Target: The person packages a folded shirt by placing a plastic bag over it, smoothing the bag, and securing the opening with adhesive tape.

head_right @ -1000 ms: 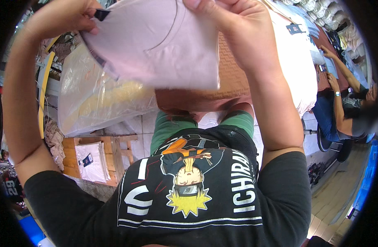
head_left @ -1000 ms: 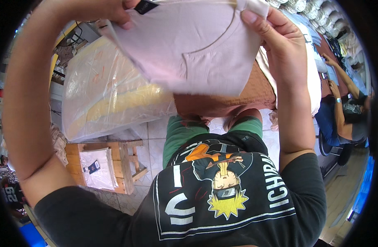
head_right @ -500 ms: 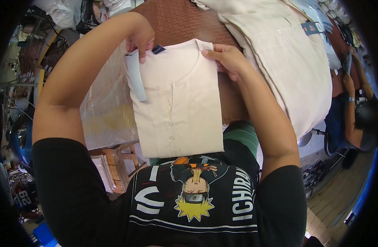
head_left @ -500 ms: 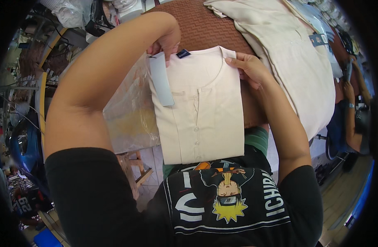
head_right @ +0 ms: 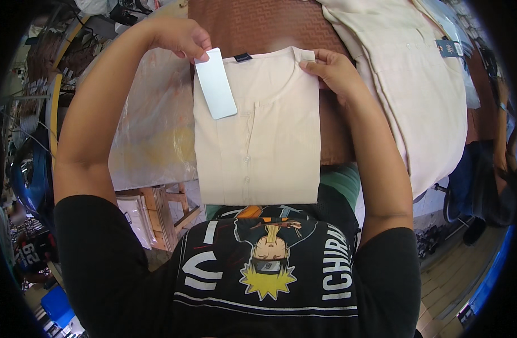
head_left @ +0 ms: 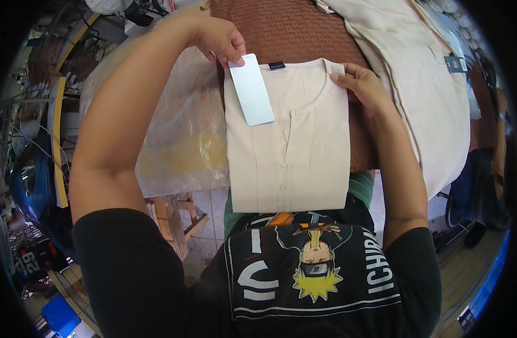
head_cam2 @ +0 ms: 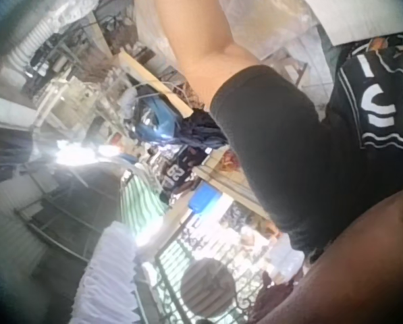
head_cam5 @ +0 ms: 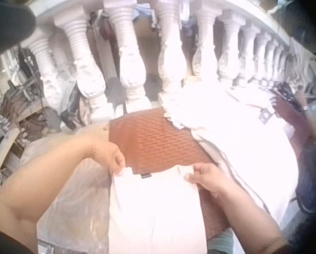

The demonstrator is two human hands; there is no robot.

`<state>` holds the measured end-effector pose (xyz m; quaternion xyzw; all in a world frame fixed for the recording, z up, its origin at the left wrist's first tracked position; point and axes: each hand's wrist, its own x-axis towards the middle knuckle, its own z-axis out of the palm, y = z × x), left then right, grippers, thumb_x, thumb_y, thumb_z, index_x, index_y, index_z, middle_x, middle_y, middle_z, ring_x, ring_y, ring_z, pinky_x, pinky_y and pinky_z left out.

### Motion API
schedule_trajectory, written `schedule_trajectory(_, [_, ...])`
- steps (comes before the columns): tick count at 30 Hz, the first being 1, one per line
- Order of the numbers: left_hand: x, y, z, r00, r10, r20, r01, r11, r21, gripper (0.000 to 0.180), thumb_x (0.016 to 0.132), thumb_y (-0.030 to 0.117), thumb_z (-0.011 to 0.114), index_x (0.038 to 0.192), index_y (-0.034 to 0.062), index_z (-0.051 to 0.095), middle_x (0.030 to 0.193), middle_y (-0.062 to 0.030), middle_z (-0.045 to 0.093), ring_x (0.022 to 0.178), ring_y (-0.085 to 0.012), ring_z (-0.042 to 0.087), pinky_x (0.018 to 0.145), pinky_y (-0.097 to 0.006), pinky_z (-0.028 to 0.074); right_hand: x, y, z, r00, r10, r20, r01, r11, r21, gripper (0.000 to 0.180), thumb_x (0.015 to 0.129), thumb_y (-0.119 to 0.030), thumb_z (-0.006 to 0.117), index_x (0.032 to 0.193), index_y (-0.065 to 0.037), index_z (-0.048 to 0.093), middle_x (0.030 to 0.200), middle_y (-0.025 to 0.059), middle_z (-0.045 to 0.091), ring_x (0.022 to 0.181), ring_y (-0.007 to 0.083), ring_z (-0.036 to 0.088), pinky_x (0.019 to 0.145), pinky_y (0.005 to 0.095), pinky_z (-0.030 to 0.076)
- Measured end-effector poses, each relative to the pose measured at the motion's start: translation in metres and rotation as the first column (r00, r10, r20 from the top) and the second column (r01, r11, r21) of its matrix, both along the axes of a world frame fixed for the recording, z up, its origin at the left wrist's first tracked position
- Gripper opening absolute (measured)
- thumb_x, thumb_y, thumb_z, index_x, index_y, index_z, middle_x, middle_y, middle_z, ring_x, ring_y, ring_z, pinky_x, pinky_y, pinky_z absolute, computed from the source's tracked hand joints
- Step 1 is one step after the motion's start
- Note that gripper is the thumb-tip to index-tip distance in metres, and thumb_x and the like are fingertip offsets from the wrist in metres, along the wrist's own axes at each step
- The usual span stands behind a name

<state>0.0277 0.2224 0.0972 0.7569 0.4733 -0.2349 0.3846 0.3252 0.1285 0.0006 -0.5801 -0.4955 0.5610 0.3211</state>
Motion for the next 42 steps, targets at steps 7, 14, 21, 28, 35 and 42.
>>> schedule_trajectory(7, [-0.010, -0.040, 0.023, 0.905, 0.316, 0.284, -0.280, 0.947, -0.160, 0.042, 0.082, 0.033, 0.067, 0.115, 0.0066, 0.060, 0.101, -0.0014, 0.065, 0.080, -0.0072, 0.062, 0.076, -0.024, 0.049, -0.063, -0.057, 0.049, 0.857, -0.184, 0.482, -0.126, 0.832, 0.540, 0.047, 0.082, -0.027, 0.070, 0.120, -0.002, 0.056, 0.108, 0.0129, 0.064, 0.097, 0.0195, 0.062, 0.082, 0.0300, 0.049])
schedule_trajectory(14, [-0.007, -0.032, -0.015, 0.685, 0.595, 0.420, -0.456, 0.800, -0.390, 0.036, 0.085, 0.030, 0.066, 0.111, 0.0066, 0.060, 0.096, 0.0006, 0.065, 0.085, -0.0067, 0.061, 0.076, -0.024, 0.048, -0.121, -0.085, 0.042, 0.809, -0.229, 0.542, -0.282, 0.658, 0.698, 0.052, 0.078, -0.031, 0.069, 0.119, -0.001, 0.054, 0.095, 0.0162, 0.066, 0.089, 0.0325, 0.065, 0.077, 0.0404, 0.051])
schedule_trajectory(21, [-0.021, -0.093, 0.017, 0.579, 0.457, 0.675, -0.609, 0.793, -0.015, 0.047, 0.085, 0.040, 0.064, 0.122, 0.0119, 0.057, 0.105, 0.0015, 0.063, 0.090, -0.0064, 0.056, 0.081, -0.024, 0.043, -0.078, -0.092, 0.055, 0.998, 0.041, 0.039, -0.043, 0.997, 0.063, 0.028, 0.090, -0.025, 0.058, 0.098, 0.001, 0.061, 0.074, 0.0102, 0.068, 0.064, 0.0157, 0.068, 0.054, 0.0295, 0.051])
schedule_trajectory(28, [-0.056, -0.109, -0.067, 0.442, 0.564, 0.697, -0.772, 0.635, -0.025, 0.049, 0.086, 0.041, 0.063, 0.124, 0.0112, 0.058, 0.110, 0.0010, 0.062, 0.100, -0.0092, 0.053, 0.083, -0.026, 0.041, -0.050, -0.116, 0.065, 0.960, 0.121, 0.251, -0.065, 0.973, -0.221, 0.041, 0.090, -0.039, 0.057, 0.096, 0.002, 0.062, 0.073, 0.0119, 0.067, 0.061, 0.0170, 0.067, 0.051, 0.0241, 0.048])
schedule_trajectory(35, [-0.050, -0.076, -0.108, 0.445, 0.581, 0.681, -0.801, 0.599, 0.012, 0.047, 0.088, 0.038, 0.062, 0.123, 0.0080, 0.057, 0.110, -0.0014, 0.063, 0.101, -0.0130, 0.056, 0.079, -0.029, 0.042, 0.009, -0.037, 0.027, 0.859, -0.149, 0.491, 0.016, 0.964, 0.265, 0.032, 0.084, -0.028, 0.068, 0.100, -0.001, 0.065, 0.077, 0.0049, 0.064, 0.062, 0.0083, 0.059, 0.055, 0.0236, 0.046])
schedule_trajectory(42, [-0.046, -0.068, -0.097, 0.563, 0.639, 0.525, -0.744, 0.668, -0.015, 0.040, 0.087, 0.036, 0.063, 0.115, 0.0074, 0.059, 0.103, -0.0024, 0.065, 0.095, -0.0109, 0.058, 0.076, -0.027, 0.043, 0.005, 0.008, 0.007, 0.908, -0.050, 0.417, 0.017, 0.997, 0.081, 0.025, 0.079, -0.028, 0.072, 0.094, -0.008, 0.068, 0.075, -0.0032, 0.061, 0.063, 0.0047, 0.050, 0.050, 0.0197, 0.034])
